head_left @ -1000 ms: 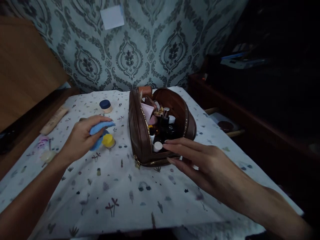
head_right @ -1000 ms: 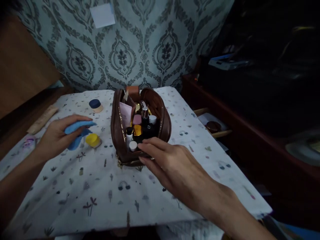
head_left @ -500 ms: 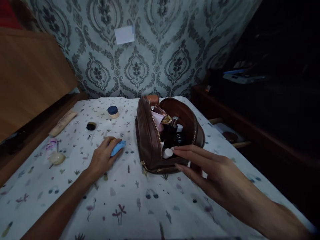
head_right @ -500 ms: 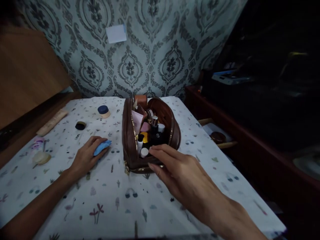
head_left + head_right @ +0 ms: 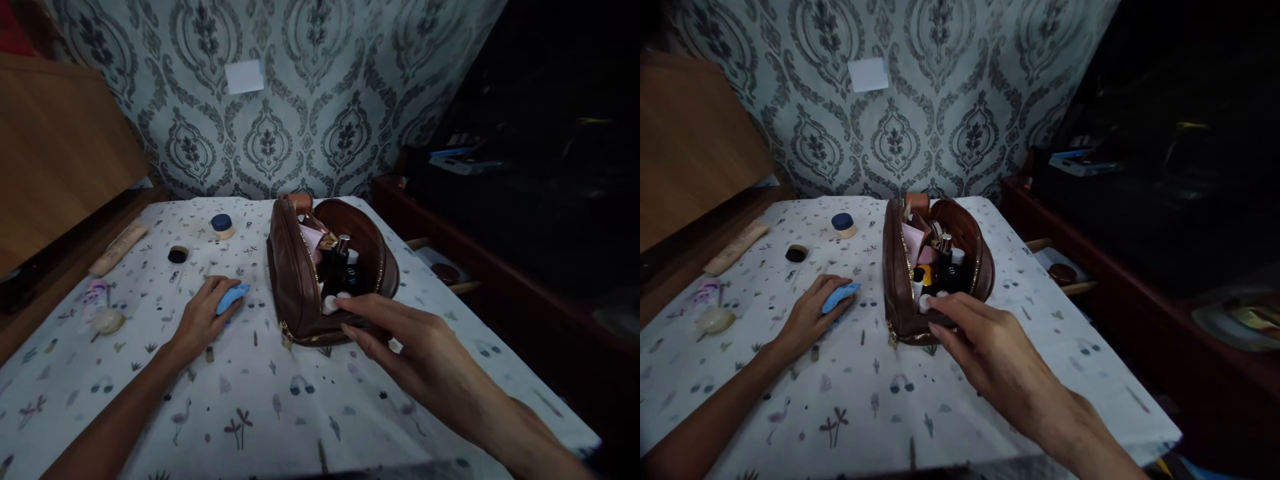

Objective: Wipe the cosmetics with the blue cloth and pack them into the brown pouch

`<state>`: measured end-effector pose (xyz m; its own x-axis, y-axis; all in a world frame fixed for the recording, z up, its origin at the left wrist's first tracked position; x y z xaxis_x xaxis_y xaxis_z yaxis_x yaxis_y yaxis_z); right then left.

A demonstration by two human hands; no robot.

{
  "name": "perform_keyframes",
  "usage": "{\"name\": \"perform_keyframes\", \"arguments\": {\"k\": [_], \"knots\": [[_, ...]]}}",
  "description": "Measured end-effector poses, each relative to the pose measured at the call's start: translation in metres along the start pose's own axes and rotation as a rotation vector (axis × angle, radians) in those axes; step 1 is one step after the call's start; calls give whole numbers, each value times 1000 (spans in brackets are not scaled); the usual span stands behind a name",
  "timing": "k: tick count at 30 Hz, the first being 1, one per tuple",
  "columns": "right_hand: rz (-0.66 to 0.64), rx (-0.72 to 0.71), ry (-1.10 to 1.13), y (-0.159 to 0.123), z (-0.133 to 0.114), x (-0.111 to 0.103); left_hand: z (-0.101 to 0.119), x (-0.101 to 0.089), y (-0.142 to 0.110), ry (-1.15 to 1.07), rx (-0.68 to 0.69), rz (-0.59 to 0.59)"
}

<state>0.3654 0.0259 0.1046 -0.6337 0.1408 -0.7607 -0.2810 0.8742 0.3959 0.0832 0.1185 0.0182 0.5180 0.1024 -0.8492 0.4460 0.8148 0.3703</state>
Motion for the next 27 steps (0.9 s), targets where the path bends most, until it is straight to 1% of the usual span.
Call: {"name": "perform_keyframes", "arguments": {"k": [2,7,9,12,17,18,19,20,21,22,24,25,26,27], "knots": [[-29,11,-4,5,-6,2,-1,0,-1,-2,2,0],[-192,79,0,14,-14,8,-3,1,-1,26,12,0],[-199,100,8,14,-14,8,-4,1,-2,37,20,3],[-136,99,53,10,-11,5,-4,1,-2,57,23,-2],[102,92,226,-10,-4,-12,-2,1,-2,57,22,4],[128,72,279,-15,-4,-15,-2,1,-2,54,20,6],[126,43,333,-19,-5,-15,-3,1,-2,48,17,9],[91,2,383,-23,-8,-13,-3,1,-2,37,17,11],[11,-42,418,-26,-11,-7,-4,1,-1,24,17,10],[-100,-84,430,-28,-16,2,-4,1,-1,8,21,9],[-354,-149,369,-31,-25,30,-5,2,-1,-23,36,4],[-447,-157,301,-30,-29,46,-5,2,-1,-34,45,5],[-514,-139,210,-27,-31,63,-5,3,-1,-40,54,9],[-532,-111,147,-23,-34,79,-4,3,-1,-41,62,18]]}}
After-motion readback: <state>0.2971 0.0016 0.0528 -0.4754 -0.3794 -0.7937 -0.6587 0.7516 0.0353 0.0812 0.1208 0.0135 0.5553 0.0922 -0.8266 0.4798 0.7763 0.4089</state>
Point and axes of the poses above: each hand's wrist, its own y-axis towards the middle knuckle, its own x-axis out of the palm, z = x × y, the point moved 5 cm from there along y, towards the middle knuckle, and after that the axes turned 5 degrees about x, right-handed, at the moved point
